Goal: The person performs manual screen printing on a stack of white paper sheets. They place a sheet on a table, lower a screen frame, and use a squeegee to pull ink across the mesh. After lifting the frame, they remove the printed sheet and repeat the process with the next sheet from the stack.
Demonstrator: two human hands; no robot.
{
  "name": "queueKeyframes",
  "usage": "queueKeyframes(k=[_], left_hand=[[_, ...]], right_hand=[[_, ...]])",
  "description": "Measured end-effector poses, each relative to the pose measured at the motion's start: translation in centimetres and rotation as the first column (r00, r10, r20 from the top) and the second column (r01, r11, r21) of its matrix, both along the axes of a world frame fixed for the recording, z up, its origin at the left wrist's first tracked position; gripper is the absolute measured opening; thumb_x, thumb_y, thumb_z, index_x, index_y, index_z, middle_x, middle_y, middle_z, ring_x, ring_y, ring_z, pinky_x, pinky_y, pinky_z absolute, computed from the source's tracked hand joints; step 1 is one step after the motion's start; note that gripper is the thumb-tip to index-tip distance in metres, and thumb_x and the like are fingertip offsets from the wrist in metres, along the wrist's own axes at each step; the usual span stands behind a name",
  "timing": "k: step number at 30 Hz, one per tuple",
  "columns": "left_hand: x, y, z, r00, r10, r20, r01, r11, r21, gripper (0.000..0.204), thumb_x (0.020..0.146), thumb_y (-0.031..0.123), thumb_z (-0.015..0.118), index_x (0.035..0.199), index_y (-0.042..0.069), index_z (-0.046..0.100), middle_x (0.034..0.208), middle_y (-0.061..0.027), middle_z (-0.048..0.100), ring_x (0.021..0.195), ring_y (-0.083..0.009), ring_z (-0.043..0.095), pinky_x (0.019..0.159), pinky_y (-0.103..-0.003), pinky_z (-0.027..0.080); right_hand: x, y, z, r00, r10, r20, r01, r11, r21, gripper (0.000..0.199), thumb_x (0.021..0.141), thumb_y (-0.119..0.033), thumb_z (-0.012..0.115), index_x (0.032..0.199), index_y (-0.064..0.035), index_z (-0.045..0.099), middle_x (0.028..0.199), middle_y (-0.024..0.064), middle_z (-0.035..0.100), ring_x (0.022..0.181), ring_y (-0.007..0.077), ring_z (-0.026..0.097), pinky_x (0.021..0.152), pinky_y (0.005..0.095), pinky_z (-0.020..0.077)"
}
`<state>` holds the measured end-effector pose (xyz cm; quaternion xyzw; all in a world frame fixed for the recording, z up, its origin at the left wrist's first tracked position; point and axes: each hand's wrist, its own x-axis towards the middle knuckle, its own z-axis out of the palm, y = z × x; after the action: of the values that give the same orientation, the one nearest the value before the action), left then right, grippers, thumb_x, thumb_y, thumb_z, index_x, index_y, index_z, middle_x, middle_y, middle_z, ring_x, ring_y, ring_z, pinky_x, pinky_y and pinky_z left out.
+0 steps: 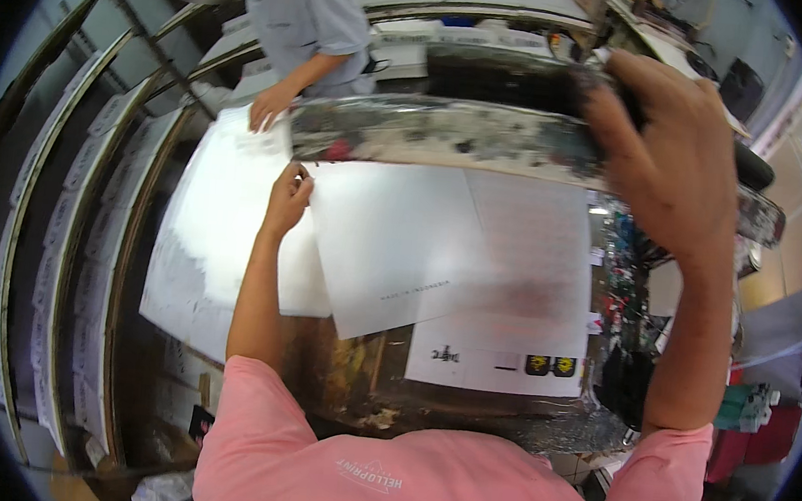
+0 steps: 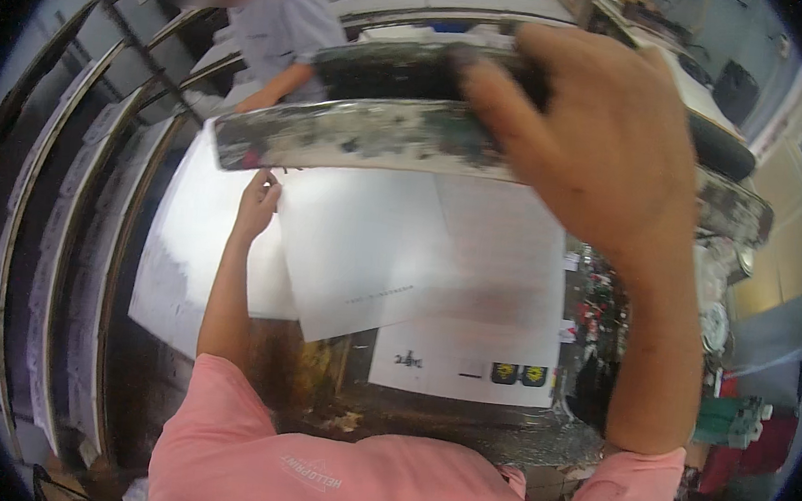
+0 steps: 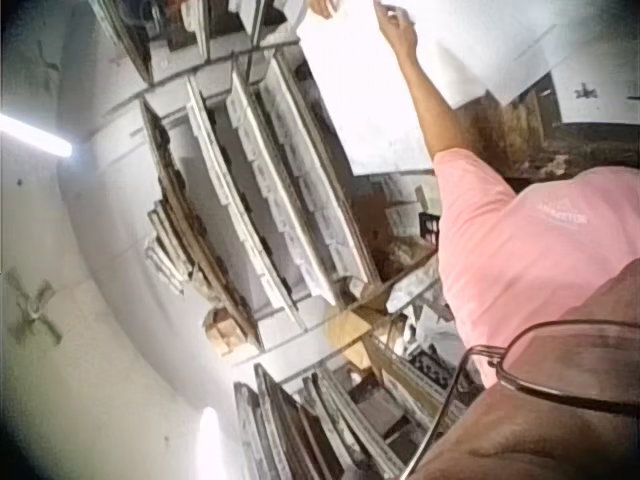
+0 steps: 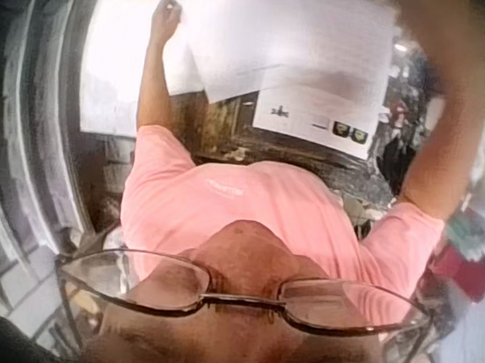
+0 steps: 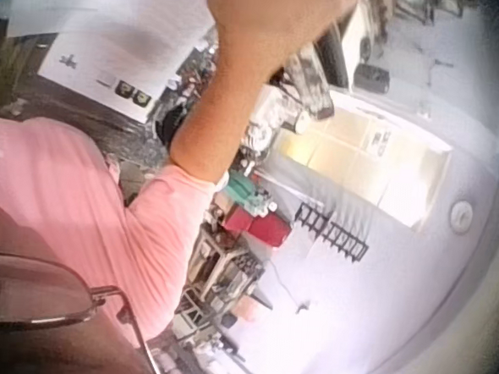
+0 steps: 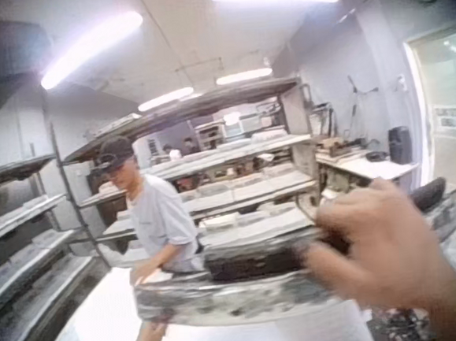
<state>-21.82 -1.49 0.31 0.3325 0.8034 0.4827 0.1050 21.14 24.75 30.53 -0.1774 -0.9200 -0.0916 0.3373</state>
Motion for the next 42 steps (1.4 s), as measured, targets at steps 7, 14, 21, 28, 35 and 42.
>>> queueKeyframes(k=[7,14,21,28,35,42], left_hand=[[-4.8,-16.8,0.2,0.883,0.165,-0.440,-0.301,0.918,-0.259,0.045,0.097,0.009,0.063,0.142,0.006,0.057,0.130,-0.0094,0.066,0.077,-0.0232,0.063,0.075,-0.037,0.054],[-10.9,-25.0,-2.2,0.789,0.174,-0.589,-0.487,0.762,-0.427,0.032,0.100,0.028,0.071,0.122,0.007,0.061,0.172,-0.0147,0.036,0.118,-0.0388,0.070,0.095,-0.046,0.057],[7.1,-11.6,0.4,0.794,-0.051,-0.606,-0.178,0.933,-0.312,0.056,0.099,0.035,0.073,0.147,0.006,0.063,0.154,-0.0176,0.059,0.143,-0.0382,0.054,0.125,-0.059,0.031],[19.3,-1.2,-4.2,0.603,-0.578,-0.551,0.160,0.764,-0.626,0.060,0.114,0.048,0.039,0.159,0.010,0.052,0.169,-0.0089,0.044,0.161,-0.0322,0.032,0.130,-0.068,0.000],[30.5,8.9,-5.9,0.533,-0.742,-0.406,0.543,0.668,-0.509,0.057,0.115,0.039,0.040,0.161,0.007,0.046,0.173,-0.0099,0.037,0.162,-0.0363,0.027,0.133,-0.057,0.014],[40.0,18.2,-7.4,0.317,-0.774,-0.548,0.640,0.601,-0.479,0.054,0.113,0.037,0.045,0.159,0.009,0.049,0.169,-0.0092,0.043,0.159,-0.0341,0.034,0.132,-0.056,0.018]], right_hand=[[0.3,-0.7,-0.9,0.999,-0.022,-0.023,0.022,1.000,0.006,0.046,0.108,-0.038,0.055,0.120,0.0040,0.069,0.109,0.0260,0.070,0.096,0.0444,0.059,0.092,0.0446,0.0455],[1.2,-0.1,-2.2,1.000,0.008,-0.013,-0.009,1.000,-0.029,0.043,0.104,-0.037,0.060,0.112,0.0037,0.070,0.099,0.0266,0.068,0.094,0.0469,0.061,0.089,0.0474,0.0468],[1.0,-3.2,-2.5,0.996,-0.087,-0.018,0.087,0.996,-0.001,0.043,0.106,-0.037,0.057,0.115,0.0025,0.070,0.108,0.0261,0.069,0.102,0.0457,0.061,0.096,0.0450,0.0447],[0.9,-2.0,-0.3,1.000,0.015,-0.022,-0.019,0.979,-0.202,0.049,0.099,-0.040,0.059,0.078,0.0034,0.067,0.072,0.0205,0.068,0.071,0.0372,0.068,0.071,0.0474,0.0535],[1.9,-3.4,-0.9,0.997,0.048,-0.055,-0.050,0.998,-0.035,0.057,0.102,-0.050,0.052,0.080,-0.0001,0.070,0.081,0.0202,0.071,0.079,0.0365,0.068,0.088,0.0497,0.0473],[5.0,-1.9,1.1,0.950,0.275,0.148,-0.266,0.961,-0.078,0.061,0.106,-0.045,0.046,0.072,-0.0015,0.071,0.075,0.0199,0.070,0.072,0.0366,0.067,0.080,0.0522,0.0484]])
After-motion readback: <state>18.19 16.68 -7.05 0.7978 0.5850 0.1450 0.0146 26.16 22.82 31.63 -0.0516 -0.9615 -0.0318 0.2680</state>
